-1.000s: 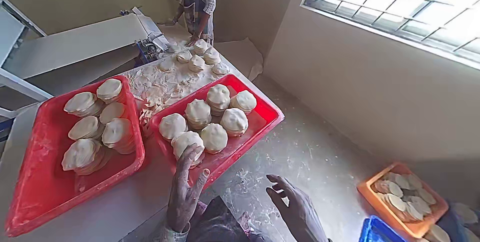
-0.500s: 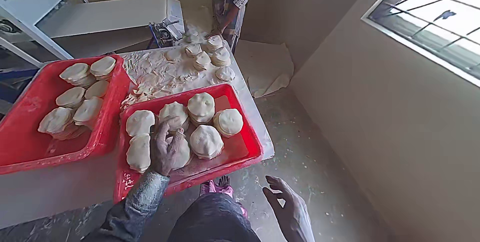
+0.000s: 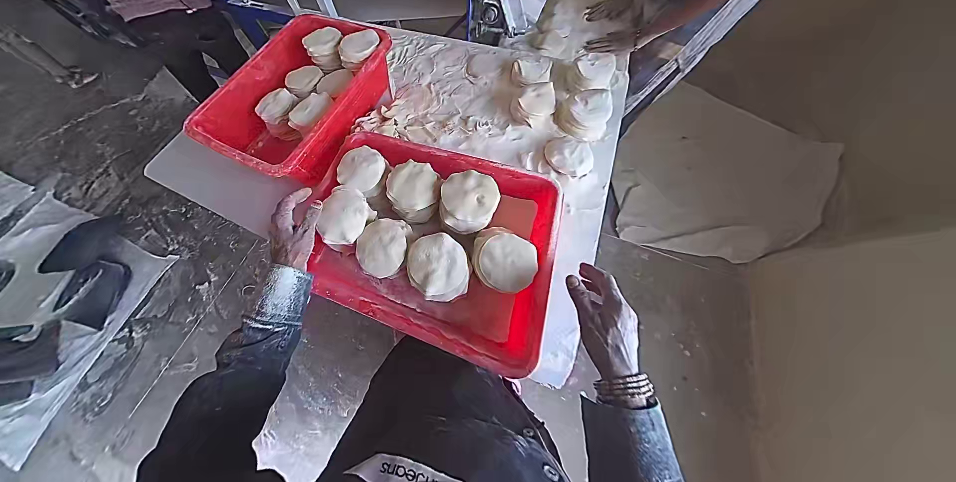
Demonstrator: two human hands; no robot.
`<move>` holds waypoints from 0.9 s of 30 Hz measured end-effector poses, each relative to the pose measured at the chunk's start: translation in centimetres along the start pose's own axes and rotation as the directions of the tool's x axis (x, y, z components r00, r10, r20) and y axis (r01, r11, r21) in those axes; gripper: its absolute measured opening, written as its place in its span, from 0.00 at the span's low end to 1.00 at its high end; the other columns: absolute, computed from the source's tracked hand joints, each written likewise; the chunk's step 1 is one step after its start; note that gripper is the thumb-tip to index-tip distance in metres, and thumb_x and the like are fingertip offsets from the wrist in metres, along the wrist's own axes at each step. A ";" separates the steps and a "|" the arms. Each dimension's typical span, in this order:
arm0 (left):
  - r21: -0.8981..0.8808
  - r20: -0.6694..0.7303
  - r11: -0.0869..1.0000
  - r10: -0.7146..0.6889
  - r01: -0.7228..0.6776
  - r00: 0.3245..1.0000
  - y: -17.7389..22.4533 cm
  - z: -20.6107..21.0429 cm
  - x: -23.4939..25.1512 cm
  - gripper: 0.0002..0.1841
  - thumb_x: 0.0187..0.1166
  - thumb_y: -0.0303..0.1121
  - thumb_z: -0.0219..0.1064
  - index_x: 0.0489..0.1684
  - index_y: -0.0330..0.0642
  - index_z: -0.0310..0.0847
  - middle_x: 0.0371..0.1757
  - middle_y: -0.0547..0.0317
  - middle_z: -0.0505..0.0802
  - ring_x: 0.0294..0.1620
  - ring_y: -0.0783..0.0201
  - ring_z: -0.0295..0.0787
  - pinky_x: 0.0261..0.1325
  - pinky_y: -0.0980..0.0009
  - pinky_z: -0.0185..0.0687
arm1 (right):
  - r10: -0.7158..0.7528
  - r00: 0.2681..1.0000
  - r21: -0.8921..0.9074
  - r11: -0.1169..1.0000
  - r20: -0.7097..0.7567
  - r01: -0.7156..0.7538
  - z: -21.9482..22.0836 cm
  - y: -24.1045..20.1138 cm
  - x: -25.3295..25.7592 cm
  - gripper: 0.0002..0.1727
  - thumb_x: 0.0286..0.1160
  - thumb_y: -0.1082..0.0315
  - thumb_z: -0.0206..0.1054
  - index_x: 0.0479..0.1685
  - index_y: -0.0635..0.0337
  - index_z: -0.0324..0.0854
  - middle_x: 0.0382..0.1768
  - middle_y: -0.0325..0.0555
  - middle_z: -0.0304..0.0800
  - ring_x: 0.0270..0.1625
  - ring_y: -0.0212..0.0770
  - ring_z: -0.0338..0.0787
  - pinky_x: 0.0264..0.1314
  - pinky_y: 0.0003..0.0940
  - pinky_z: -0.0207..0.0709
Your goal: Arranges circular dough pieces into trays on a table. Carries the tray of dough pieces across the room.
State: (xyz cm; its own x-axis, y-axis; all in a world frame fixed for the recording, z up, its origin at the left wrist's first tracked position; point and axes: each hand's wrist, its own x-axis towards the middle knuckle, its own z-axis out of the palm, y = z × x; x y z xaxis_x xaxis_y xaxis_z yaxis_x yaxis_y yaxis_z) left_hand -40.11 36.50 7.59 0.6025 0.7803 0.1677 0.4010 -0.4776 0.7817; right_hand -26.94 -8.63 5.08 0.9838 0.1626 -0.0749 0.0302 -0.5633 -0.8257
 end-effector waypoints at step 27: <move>-0.054 -0.478 0.849 -0.484 0.525 0.733 10.6 6.9 -30.7 0.24 0.80 0.36 0.62 0.70 0.29 0.78 0.76 0.31 0.80 0.79 0.34 0.71 0.76 0.38 0.67 | 0.209 0.942 -0.168 0.971 0.262 -0.169 -1.3 -0.9 47.3 0.50 0.69 0.52 0.80 0.81 0.82 0.61 0.80 0.75 0.68 0.85 0.61 0.69 0.87 0.55 0.57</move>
State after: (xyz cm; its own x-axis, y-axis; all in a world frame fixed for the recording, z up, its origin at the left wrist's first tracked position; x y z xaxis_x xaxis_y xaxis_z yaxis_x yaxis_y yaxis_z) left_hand -49.57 4.73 6.54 -0.0825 0.9961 0.0318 0.6197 0.0263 0.7844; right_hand 19.79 -1.45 3.01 0.8869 0.2477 -0.3899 -0.1072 -0.7108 -0.6952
